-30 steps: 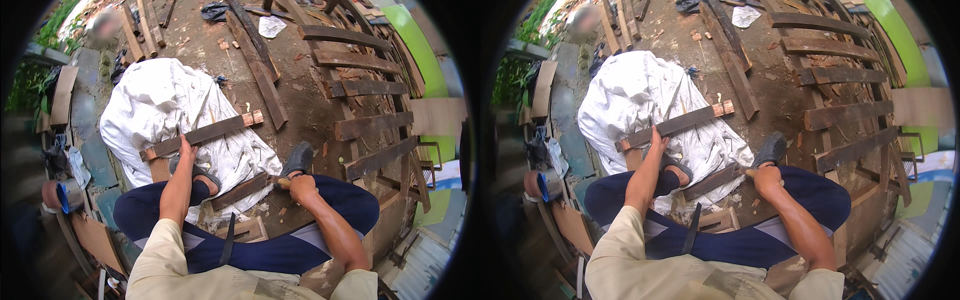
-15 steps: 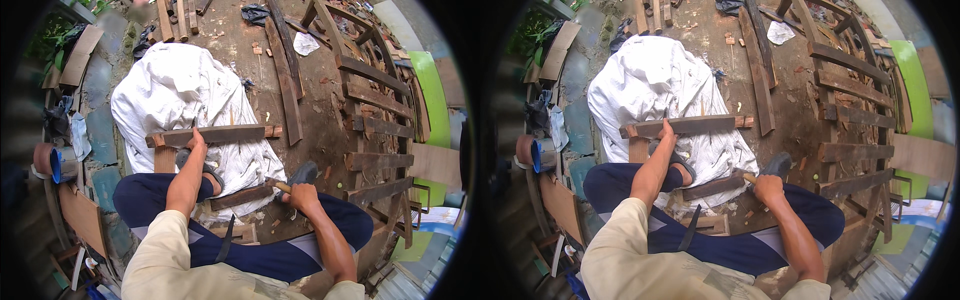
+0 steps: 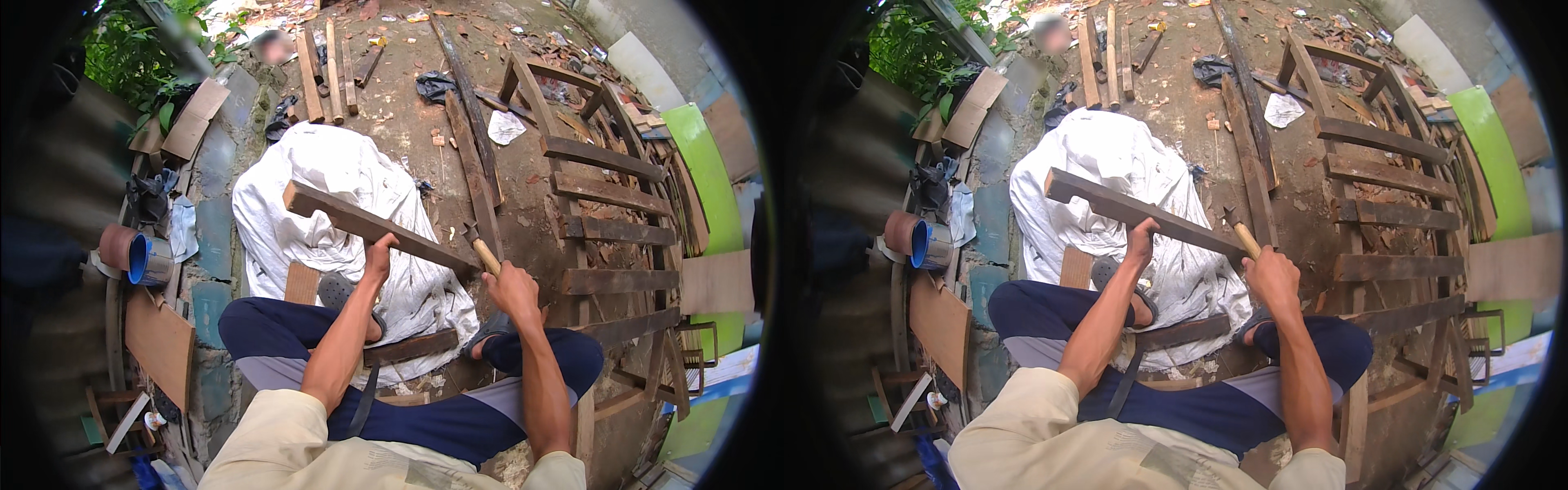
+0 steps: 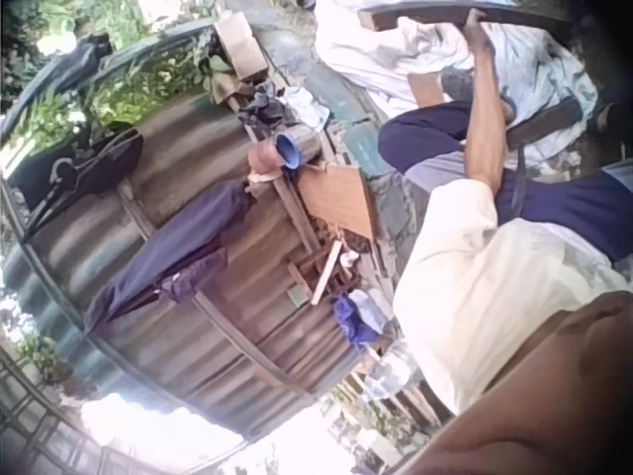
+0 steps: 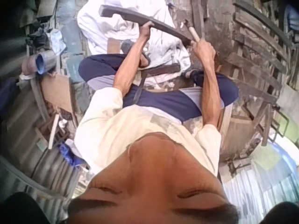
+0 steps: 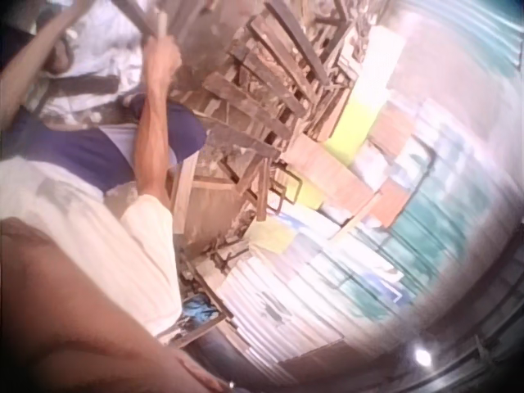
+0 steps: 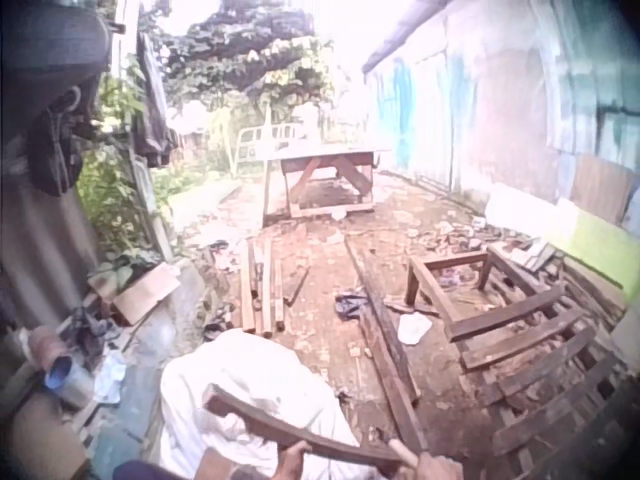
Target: The person sits on the ground and uses a hammer to pry apart wooden pallet slats. They repeatedly strike the joints to separate the boards, then place the separated pieces aside.
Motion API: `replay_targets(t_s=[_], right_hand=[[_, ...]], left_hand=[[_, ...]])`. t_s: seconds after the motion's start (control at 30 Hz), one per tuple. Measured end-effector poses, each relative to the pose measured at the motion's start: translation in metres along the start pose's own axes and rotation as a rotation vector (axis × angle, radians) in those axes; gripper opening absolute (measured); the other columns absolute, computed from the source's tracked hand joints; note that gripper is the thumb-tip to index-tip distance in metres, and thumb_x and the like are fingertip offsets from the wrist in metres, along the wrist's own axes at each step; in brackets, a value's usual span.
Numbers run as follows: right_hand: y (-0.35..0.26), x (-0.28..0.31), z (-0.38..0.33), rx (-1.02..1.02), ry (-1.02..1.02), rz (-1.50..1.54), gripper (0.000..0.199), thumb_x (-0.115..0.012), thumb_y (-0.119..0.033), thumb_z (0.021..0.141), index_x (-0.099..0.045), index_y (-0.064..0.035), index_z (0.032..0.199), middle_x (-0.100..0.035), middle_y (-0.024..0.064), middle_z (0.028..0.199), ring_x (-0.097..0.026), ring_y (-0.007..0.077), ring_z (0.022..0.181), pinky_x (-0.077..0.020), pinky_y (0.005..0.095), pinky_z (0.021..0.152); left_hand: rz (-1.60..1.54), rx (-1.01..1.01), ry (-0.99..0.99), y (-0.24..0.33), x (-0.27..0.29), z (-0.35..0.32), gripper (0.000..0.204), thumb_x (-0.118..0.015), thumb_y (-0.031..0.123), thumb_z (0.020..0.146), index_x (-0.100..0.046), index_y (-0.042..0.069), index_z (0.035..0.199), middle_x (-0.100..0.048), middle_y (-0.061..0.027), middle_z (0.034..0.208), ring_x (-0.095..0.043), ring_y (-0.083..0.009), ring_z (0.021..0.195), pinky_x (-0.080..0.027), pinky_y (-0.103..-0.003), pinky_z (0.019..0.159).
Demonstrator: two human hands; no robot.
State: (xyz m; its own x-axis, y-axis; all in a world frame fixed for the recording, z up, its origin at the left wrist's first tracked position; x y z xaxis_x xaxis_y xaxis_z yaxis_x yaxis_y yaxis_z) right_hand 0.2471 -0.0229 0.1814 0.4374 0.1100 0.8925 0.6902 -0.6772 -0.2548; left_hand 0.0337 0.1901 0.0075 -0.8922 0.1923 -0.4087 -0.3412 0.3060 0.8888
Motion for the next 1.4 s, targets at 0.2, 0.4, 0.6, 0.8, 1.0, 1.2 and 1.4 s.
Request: replay_targets(t_s=[0.2, 0.4, 0.6, 0.8, 1.0, 1.2, 1.4], right_hand=[[-0.02, 0.012, -0.007, 0.083, -0.024, 0.717, 0.044, -0.066, -0.041, 0.093, -0.063, 0.0028, 0.094, -0.069, 0.0156, 0.079, -0.068, 0.0281, 0.068, -0.053, 0.0403, 0.06], [-0.04, 0.018, -0.044, 0.163, -0.218, 1.223, 0.063, -0.072, -0.056, 0.086, -0.062, 0.0022, 0.109, -0.057, 0.0004, 0.058, -0.052, 0.0068, 0.044, -0.0427, 0.0224, 0.041], [-0.022, 0.034, -0.077, 0.276, -0.297, 1.484, 0.072, -0.076, -0.058, 0.08, -0.063, 0.0067, 0.111, -0.057, 0.0011, 0.056, -0.051, 0.0063, 0.044, -0.0427, 0.0206, 0.042], [0.011, 0.009, -0.073, 0.182, -0.233, 1.405, 0.058, -0.08, -0.049, 0.081, -0.059, 0.002, 0.099, -0.059, 0.0028, 0.064, -0.053, 0.0077, 0.046, -0.0446, 0.0222, 0.042], [0.027, -0.018, -0.07, 0.061, -0.221, 1.205, 0.057, -0.083, -0.049, 0.078, -0.055, -0.0015, 0.092, -0.057, 0.0037, 0.063, -0.056, 0.0109, 0.047, -0.0464, 0.0254, 0.043], [0.025, -0.042, -0.063, 0.01, -0.351, 1.12, 0.062, -0.079, -0.058, 0.078, -0.061, 0.0005, 0.091, -0.061, 0.0065, 0.067, -0.057, 0.013, 0.047, -0.0465, 0.0274, 0.044], [0.018, -0.068, -0.051, 0.053, -0.336, 1.203, 0.071, -0.072, -0.069, 0.078, -0.066, 0.001, 0.093, -0.061, 0.0054, 0.069, -0.057, 0.0128, 0.049, -0.0446, 0.028, 0.044]], left_hand=[[0.504, -0.131, -0.491, 0.069, -0.072, -0.081, 0.069, -0.064, -0.009, 0.071, -0.051, 0.005, 0.138, -0.059, -0.0065, 0.126, -0.059, -0.0172, 0.109, -0.052, -0.031, 0.086], [0.948, -0.487, -0.704, 0.105, -0.116, -0.144, 0.07, -0.085, 0.011, 0.07, -0.049, 0.004, 0.129, -0.06, -0.0094, 0.118, -0.059, -0.0215, 0.113, -0.047, -0.034, 0.097], [0.778, -0.563, -0.838, 0.092, -0.127, -0.185, 0.078, -0.087, 0.017, 0.067, -0.043, 0.009, 0.131, -0.051, -0.0102, 0.128, -0.051, -0.0292, 0.125, -0.031, -0.052, 0.112], [0.865, -0.793, -0.816, 0.083, -0.133, -0.193, 0.065, -0.08, 0.01, 0.066, -0.05, 0.011, 0.124, -0.055, -0.0091, 0.129, -0.044, -0.0352, 0.135, -0.017, -0.062, 0.118], [0.85, -0.872, -0.738, 0.09, -0.138, -0.185, 0.063, -0.08, 0.007, 0.066, -0.051, 0.011, 0.122, -0.055, -0.0094, 0.129, -0.042, -0.0356, 0.137, -0.018, -0.06, 0.119], [0.883, -0.905, -0.714, 0.092, -0.139, -0.182, 0.064, -0.08, 0.004, 0.065, -0.052, 0.012, 0.123, -0.055, -0.0067, 0.13, -0.041, -0.0334, 0.138, -0.018, -0.061, 0.12], [0.952, -0.968, -0.742, 0.079, -0.14, -0.196, 0.066, -0.079, 0.005, 0.065, -0.052, 0.013, 0.124, -0.054, -0.0043, 0.131, -0.042, -0.0312, 0.137, -0.017, -0.062, 0.12]])
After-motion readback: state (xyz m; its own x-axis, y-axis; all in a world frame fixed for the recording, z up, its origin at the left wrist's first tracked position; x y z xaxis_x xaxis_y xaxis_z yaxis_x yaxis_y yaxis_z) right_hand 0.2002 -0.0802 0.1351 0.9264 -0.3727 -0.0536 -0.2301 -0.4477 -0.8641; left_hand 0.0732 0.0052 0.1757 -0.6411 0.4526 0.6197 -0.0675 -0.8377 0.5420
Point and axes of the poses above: each hand's wrist, its own z-axis towards the middle knuckle, its own x-axis out of the back of the hand, y = z × x, the point moved 7 cm from there along z, towards the middle knuckle
